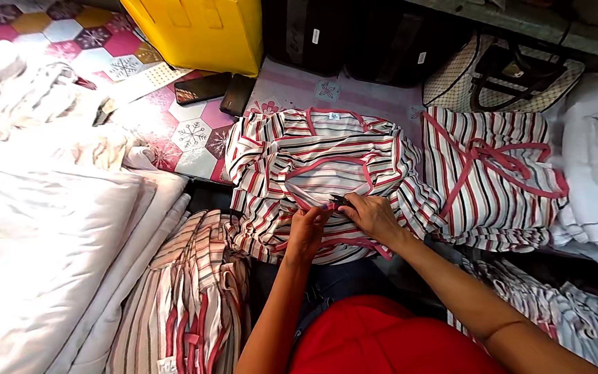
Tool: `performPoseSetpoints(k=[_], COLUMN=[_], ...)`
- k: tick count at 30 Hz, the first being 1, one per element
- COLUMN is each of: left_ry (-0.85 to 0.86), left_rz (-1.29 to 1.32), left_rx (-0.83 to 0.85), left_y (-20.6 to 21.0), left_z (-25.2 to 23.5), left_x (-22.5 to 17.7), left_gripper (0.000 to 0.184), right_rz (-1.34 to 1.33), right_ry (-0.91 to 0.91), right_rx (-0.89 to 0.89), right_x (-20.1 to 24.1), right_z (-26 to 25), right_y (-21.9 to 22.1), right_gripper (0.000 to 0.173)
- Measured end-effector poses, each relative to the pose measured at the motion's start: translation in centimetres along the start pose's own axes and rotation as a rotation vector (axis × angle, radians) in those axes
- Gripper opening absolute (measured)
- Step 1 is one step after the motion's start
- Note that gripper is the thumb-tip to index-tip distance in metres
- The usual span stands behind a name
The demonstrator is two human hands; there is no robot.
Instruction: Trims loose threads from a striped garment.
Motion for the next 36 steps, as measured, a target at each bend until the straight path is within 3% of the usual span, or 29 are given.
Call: performPoseSetpoints(k=[6,10,19,36], left_ry=[-0.004,-0.01,-0.002,0.026], left_rz=[0.036,0.044,0.064,0.066], left_rx=[0.002,0.004,-0.016,-0.001], left_y=[0.0,0.1,0.2,0.2], left_z=[0.0,0.1,0.2,0.3], left_x=[0.2,0.2,0.1,0.0], left_gripper=[0.019,0.018,0.018,0.022], right_rz=[-0.005,-0.188,0.055,0.076], right_ry=[0.014,0.191,-0.038,-0.038], right_rx=[-0.032,0.101,-0.033,-0.066], right_x=[-0.1,-0.8,0.6,0.8], right_z=[0.1,0.0,0.4,0.2], right_y=[0.0,0.0,-0.6,-0.5], right_gripper=[0.041,0.041,0.044,0.042])
Point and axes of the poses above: each hand's wrist, its own z-axis away from the middle knuckle, its own y-axis out of the palm, x = y × z, the point moved 6 cm from there along -z, towards the middle knuckle, and after that the axes turned 13 degrees about y, right-handed, at the moved point
